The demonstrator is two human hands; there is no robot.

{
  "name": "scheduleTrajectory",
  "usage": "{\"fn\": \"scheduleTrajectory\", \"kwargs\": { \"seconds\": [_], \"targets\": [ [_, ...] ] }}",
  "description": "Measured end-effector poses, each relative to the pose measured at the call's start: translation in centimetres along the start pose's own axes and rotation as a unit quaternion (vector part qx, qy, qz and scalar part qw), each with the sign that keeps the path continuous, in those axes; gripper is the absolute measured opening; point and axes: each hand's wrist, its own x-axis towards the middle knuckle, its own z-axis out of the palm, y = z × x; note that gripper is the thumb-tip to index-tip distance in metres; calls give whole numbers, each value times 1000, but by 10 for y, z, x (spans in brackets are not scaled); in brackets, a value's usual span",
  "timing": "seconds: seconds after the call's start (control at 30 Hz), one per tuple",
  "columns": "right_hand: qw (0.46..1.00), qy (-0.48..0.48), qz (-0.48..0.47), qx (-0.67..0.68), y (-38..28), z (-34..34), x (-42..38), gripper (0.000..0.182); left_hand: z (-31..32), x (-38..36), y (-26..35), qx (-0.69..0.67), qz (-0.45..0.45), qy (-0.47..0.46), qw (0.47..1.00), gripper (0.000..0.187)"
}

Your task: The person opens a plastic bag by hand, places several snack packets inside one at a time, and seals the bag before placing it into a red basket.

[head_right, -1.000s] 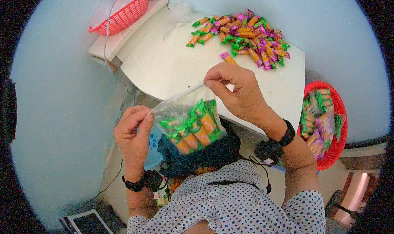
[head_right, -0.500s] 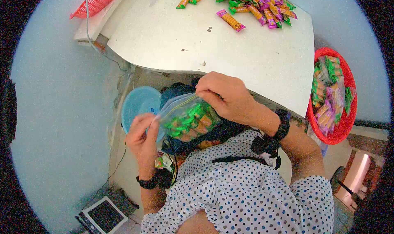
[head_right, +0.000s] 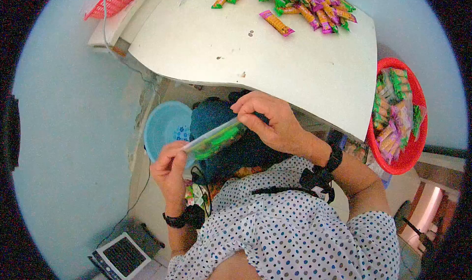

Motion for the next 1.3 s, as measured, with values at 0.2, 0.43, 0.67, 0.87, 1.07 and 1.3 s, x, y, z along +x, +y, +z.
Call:
{"fn": "scheduleTrajectory", "kwargs": {
  "seconds": [0.2,0.43,0.67,0.87,1.07,1.3],
  "targets": [
    [998,-13,50,41,0,7,1,10,1,10,3,104,27,15,994,24],
    [998,-37,44,24,0,7,5,11,31,39,39,342,225,-88,908,45],
    [999,-39,20,4,5,3,1,12,52,49,26,331,260,-111,901,18],
    [999,-38,14,28,0,5,6,13,56,51,29,325,249,-109,906,10],
    [998,-40,10,38,9,14,7,9,60,51,28,323,253,-113,905,6],
    [994,-39,29,94,8,15,11,7,61,51,26,328,251,-108,904,5]
  ]
}}
